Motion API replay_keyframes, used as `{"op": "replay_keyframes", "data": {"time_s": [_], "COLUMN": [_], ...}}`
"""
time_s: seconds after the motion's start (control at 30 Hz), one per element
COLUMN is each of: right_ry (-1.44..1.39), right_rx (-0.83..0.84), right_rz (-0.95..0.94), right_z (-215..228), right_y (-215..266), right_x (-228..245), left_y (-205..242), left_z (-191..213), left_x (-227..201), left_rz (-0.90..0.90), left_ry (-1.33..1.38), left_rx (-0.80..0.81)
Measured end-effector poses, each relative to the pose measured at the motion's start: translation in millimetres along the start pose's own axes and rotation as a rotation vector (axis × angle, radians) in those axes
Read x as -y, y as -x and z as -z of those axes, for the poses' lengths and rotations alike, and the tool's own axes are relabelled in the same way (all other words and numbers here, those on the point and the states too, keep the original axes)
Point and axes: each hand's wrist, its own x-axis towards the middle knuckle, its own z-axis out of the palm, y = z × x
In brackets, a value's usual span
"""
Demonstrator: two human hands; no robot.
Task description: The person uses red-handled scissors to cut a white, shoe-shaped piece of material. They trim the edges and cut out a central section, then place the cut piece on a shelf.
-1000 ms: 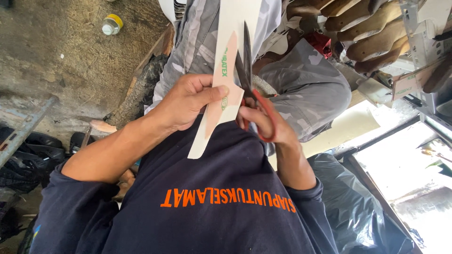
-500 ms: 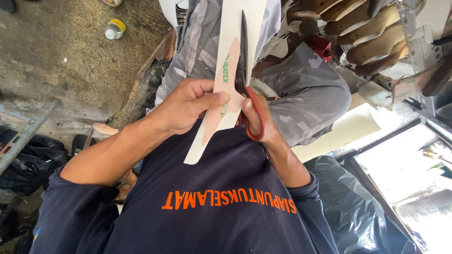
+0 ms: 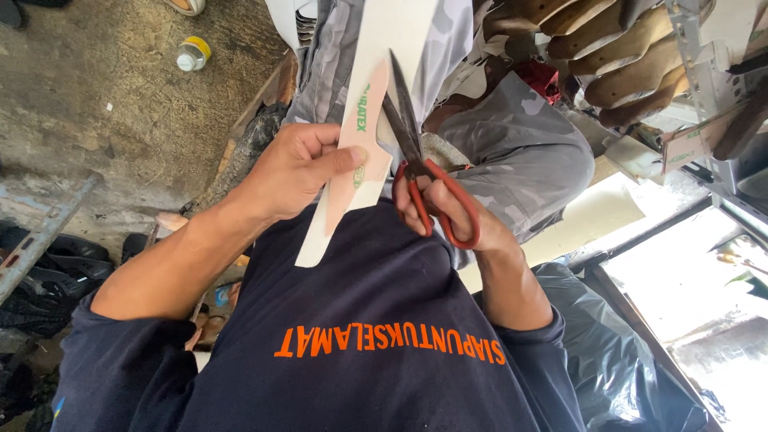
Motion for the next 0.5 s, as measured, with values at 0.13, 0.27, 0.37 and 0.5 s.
{"op": "replay_keyframes", "data": {"time_s": [0.13,0.27,0.37,0.5], "right_ry": [0.236,0.278,0.291,0.28], "right_rx": [-0.035,-0.147,-0.265,-0.189], "right_rz": [-0.002,0.086,0.141,0.14], "right_z": [18.9,33.6,35.1,20.6], "right_y": [-10.7,-18.4,-17.7,-29.6], "right_x": [-14.8,-40.8,-51.5,-15.5], "left_y": [-3.1,-4.1,-2.9,2.2], "left_z": [-8.7,-17.9,-13.3,-11.4], "left_x": [14.2,15.1,9.3,5.9], "left_rz": [0.046,0.056,0.066,0.079], "left_ry": [0.127,0.261,0.248,0.232], "left_rx": [0.03,0.042,0.049,0.051]}}
